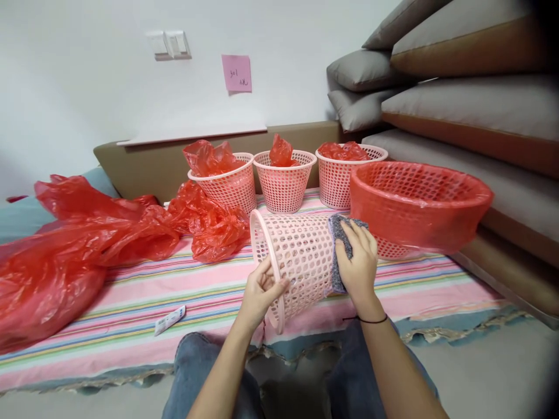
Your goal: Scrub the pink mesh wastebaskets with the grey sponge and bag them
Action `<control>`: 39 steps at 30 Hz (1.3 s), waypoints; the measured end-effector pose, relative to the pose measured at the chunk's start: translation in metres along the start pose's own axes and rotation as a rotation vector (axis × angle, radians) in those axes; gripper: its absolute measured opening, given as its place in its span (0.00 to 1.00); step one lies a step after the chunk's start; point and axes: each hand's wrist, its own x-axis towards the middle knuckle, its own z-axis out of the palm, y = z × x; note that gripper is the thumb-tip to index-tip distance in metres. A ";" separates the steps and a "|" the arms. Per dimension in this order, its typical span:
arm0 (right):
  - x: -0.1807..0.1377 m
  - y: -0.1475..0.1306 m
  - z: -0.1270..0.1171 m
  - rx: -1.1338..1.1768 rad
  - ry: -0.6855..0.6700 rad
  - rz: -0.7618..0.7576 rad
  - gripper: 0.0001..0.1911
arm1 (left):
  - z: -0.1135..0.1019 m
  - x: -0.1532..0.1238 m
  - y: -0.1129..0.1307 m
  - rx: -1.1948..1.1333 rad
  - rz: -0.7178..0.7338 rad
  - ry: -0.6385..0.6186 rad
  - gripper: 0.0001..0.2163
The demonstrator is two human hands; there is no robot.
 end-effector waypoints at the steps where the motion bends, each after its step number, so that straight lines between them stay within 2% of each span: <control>1: -0.002 -0.009 -0.002 0.010 -0.018 -0.030 0.22 | -0.001 0.000 0.000 -0.006 -0.011 -0.019 0.29; 4: -0.010 -0.044 -0.007 0.078 -0.098 -0.181 0.22 | -0.003 -0.001 -0.002 -0.031 -0.055 -0.084 0.32; 7: -0.020 -0.080 -0.012 0.166 -0.164 -0.326 0.22 | -0.004 -0.003 -0.004 -0.061 -0.019 -0.130 0.34; 10: -0.021 -0.089 -0.010 0.180 -0.187 -0.319 0.22 | -0.008 -0.007 -0.004 -0.069 -0.007 -0.130 0.31; 13: -0.010 -0.059 -0.005 0.108 -0.152 -0.178 0.22 | -0.015 -0.013 -0.004 -0.033 -0.064 -0.110 0.30; 18: 0.012 0.021 -0.004 0.012 0.018 0.064 0.22 | -0.026 -0.026 -0.010 0.012 -0.154 -0.160 0.34; 21: 0.015 0.040 -0.007 0.008 0.058 0.114 0.23 | -0.026 -0.030 -0.014 0.014 -0.186 -0.212 0.34; 24: 0.010 0.016 -0.007 0.021 0.019 0.042 0.22 | -0.022 -0.029 -0.016 -0.002 -0.181 -0.208 0.34; 27: -0.003 -0.037 -0.007 0.084 -0.096 -0.145 0.22 | -0.018 -0.023 -0.015 -0.017 -0.174 -0.191 0.33; 30: -0.017 -0.086 -0.006 0.146 -0.167 -0.293 0.22 | -0.018 -0.019 -0.011 -0.030 -0.159 -0.203 0.26; 32: -0.021 -0.096 -0.004 0.153 -0.182 -0.304 0.22 | -0.021 -0.017 -0.008 -0.021 -0.169 -0.208 0.23; 35: -0.012 -0.073 -0.002 0.099 -0.158 -0.196 0.22 | -0.029 -0.020 -0.005 0.041 -0.231 -0.219 0.25; 39: 0.006 -0.007 -0.002 -0.002 -0.016 0.011 0.23 | -0.035 -0.024 0.001 0.171 -0.260 -0.247 0.29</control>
